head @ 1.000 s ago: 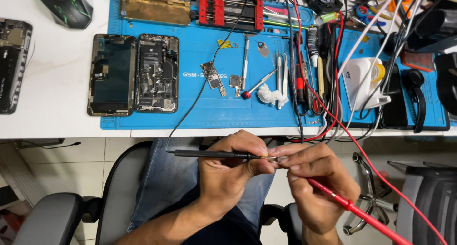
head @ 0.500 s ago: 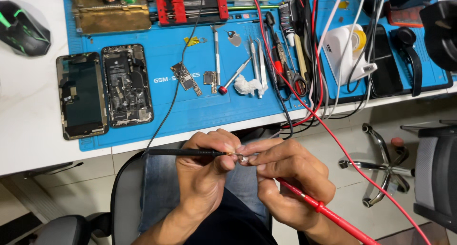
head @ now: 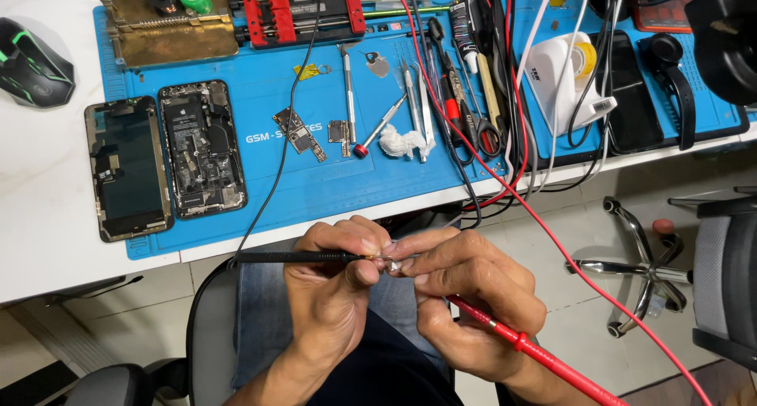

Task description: The person adjusts the head-mounted camera, then uses multimeter probes to test a small electronic component held in tweezers. They manipulate the component and probes on a blue work mat, then place the component down.

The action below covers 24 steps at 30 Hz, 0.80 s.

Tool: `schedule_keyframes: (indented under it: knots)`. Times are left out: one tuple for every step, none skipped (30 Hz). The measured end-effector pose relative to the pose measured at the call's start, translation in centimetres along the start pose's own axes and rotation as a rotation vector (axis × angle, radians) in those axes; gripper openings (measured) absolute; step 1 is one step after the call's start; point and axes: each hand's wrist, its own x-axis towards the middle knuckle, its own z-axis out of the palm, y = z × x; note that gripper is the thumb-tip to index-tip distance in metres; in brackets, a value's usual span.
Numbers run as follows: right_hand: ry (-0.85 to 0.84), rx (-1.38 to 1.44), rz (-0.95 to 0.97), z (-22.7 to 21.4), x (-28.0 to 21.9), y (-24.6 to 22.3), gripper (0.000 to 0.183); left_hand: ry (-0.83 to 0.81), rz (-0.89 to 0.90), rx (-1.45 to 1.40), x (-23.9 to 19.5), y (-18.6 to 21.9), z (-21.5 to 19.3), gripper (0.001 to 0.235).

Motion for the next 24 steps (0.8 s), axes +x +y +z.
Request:
schedule_keyframes:
  knots:
    - [-0.001,0.000,-0.001,0.01,0.05,-0.03,0.023,0.000,0.001,-0.001,-0.01,-0.02,-0.05,0.031]
    - [-0.002,0.005,0.004,0.02,0.09,-0.06,0.022,-0.001,0.005,0.003,-0.04,-0.05,-0.10,0.031]
    - [-0.004,0.011,0.008,0.04,0.12,-0.09,0.022,-0.003,0.010,0.008,-0.07,-0.07,-0.16,0.030]
    - [-0.005,0.011,0.007,0.03,0.15,-0.13,0.022,-0.002,0.011,0.007,-0.08,-0.05,-0.10,0.030]
    - [-0.007,0.003,0.013,0.02,0.17,-0.16,0.024,0.004,0.017,0.013,-0.08,-0.03,-0.03,0.029]
    - [-0.008,-0.005,0.019,0.01,0.21,-0.20,0.025,0.009,0.023,0.018,-0.07,-0.01,0.04,0.028]
    - [-0.010,-0.005,0.018,0.06,0.17,-0.15,0.025,0.010,0.024,0.018,-0.10,-0.03,0.05,0.028]
    - [0.003,0.007,0.021,0.10,0.13,-0.10,0.025,0.011,0.028,0.013,-0.13,-0.05,0.05,0.029]
    - [0.016,0.018,0.024,0.15,0.09,-0.05,0.024,0.011,0.032,0.008,-0.16,-0.08,0.05,0.029]
    - [0.015,0.018,0.024,0.13,0.07,0.01,0.024,0.012,0.033,0.007,-0.16,-0.07,0.10,0.029]
    - [0.018,0.019,0.024,0.10,0.06,0.06,0.024,0.009,0.044,0.017,-0.16,-0.07,0.16,0.029]
    - [0.021,0.019,0.024,0.09,0.04,0.11,0.023,0.007,0.056,0.028,-0.17,-0.05,0.21,0.029]
    - [0.019,0.020,0.023,0.04,0.05,0.11,0.023,0.008,0.058,0.028,-0.17,-0.05,0.23,0.029]
    - [0.015,0.012,0.030,-0.02,0.09,0.12,0.022,0.002,0.074,0.038,-0.15,-0.06,0.25,0.028]
    - [0.011,0.004,0.036,-0.07,0.13,0.13,0.021,-0.003,0.091,0.049,-0.13,-0.06,0.27,0.027]
    - [0.008,0.006,0.036,-0.06,0.09,0.19,0.021,-0.001,0.093,0.049,-0.14,-0.03,0.28,0.027]
    - [0.012,0.007,0.034,-0.06,0.05,0.26,0.021,0.000,0.096,0.064,-0.14,-0.01,0.30,0.026]
    - [0.017,0.007,0.033,-0.05,-0.02,0.32,0.022,0.000,0.097,0.080,-0.16,0.01,0.31,0.026]
    - [0.015,0.007,0.032,-0.04,-0.02,0.32,0.022,0.001,0.098,0.079,-0.16,0.02,0.32,0.026]
    - [0.016,0.003,0.035,-0.03,-0.03,0.31,0.023,0.001,0.098,0.080,-0.14,0.05,0.32,0.026]
    - [0.018,0.000,0.038,-0.03,-0.03,0.31,0.023,0.001,0.098,0.081,-0.12,0.06,0.34,0.026]
    - [0.018,-0.001,0.038,0.00,-0.02,0.31,0.023,0.000,0.097,0.081,-0.15,0.06,0.32,0.026]
    - [0.023,-0.002,0.037,0.04,0.00,0.30,0.023,-0.005,0.100,0.091,-0.17,0.07,0.28,0.025]
    - [0.024,-0.001,0.034,0.06,0.06,0.31,0.022,-0.008,0.105,0.100,-0.20,0.06,0.26,0.025]
